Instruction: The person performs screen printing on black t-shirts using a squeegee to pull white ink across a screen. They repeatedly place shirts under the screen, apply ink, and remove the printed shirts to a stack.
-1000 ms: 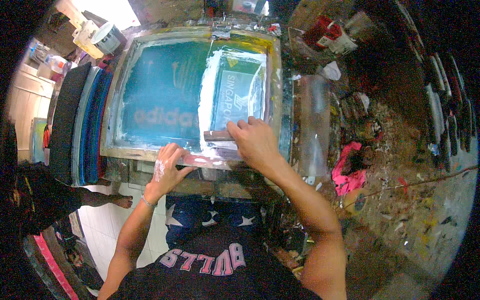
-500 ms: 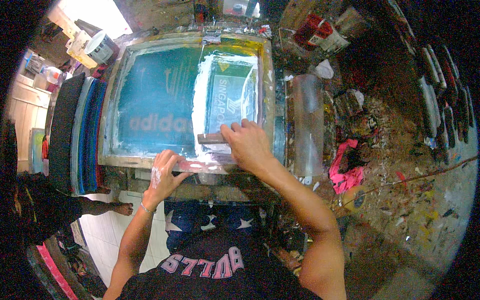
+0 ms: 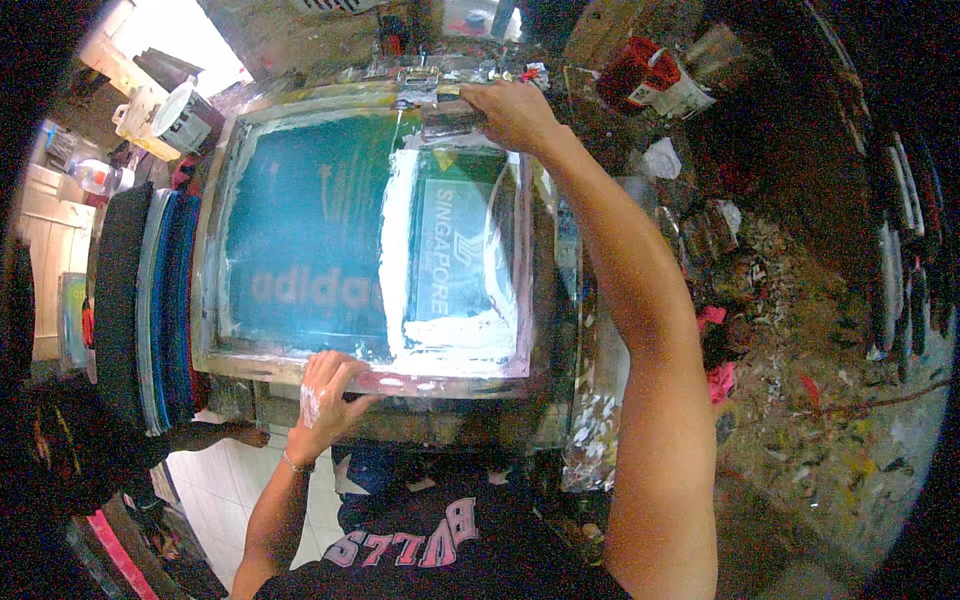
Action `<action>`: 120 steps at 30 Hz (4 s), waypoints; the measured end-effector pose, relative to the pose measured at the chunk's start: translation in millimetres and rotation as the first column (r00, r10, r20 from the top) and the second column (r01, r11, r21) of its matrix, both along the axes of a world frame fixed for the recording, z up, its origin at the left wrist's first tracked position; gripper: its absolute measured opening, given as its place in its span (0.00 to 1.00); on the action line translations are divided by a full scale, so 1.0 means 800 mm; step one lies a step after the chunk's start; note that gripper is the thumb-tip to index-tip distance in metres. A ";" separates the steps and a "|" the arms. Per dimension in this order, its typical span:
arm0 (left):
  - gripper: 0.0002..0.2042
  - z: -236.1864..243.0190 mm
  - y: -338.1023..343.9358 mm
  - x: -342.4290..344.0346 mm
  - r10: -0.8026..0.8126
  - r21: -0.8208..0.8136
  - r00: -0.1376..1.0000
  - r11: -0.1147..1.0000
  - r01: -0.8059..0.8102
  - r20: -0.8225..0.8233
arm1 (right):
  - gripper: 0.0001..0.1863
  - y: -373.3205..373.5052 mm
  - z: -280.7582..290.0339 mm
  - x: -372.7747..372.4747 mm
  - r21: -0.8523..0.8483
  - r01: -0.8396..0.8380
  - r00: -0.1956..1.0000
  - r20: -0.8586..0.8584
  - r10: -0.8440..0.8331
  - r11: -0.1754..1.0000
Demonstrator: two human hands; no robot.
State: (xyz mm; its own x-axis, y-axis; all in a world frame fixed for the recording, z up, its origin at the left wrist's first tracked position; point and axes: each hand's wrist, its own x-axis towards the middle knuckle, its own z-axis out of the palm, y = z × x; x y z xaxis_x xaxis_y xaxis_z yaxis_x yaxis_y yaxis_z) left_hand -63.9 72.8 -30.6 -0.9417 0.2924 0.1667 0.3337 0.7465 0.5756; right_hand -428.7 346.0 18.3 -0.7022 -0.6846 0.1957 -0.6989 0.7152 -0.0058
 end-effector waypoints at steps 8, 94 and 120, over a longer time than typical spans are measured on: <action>0.24 -0.003 0.000 0.001 -0.006 0.016 1.000 1.000 0.006 0.001 | 0.16 0.001 -0.008 0.032 0.021 0.132 0.991 0.003 -0.132 0.991; 0.19 0.005 0.006 0.002 -0.021 -0.051 0.991 0.999 0.014 -0.135 | 0.10 -0.018 -0.001 0.374 -0.114 0.152 0.988 0.008 -0.152 0.982; 0.16 0.008 0.087 -0.065 -0.311 -0.146 0.939 0.946 0.291 -0.146 | 0.42 -0.042 0.376 0.173 -0.256 0.398 0.895 -0.104 -0.435 0.881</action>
State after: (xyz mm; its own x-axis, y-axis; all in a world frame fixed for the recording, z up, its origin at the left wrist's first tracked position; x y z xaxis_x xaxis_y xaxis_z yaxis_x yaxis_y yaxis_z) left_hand -115.9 142.2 -24.6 -0.7687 0.5852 0.2581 0.6359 0.6565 0.4056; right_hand -290.0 312.7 318.9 -0.8611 -0.2612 0.4362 -0.3417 0.9326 -0.1161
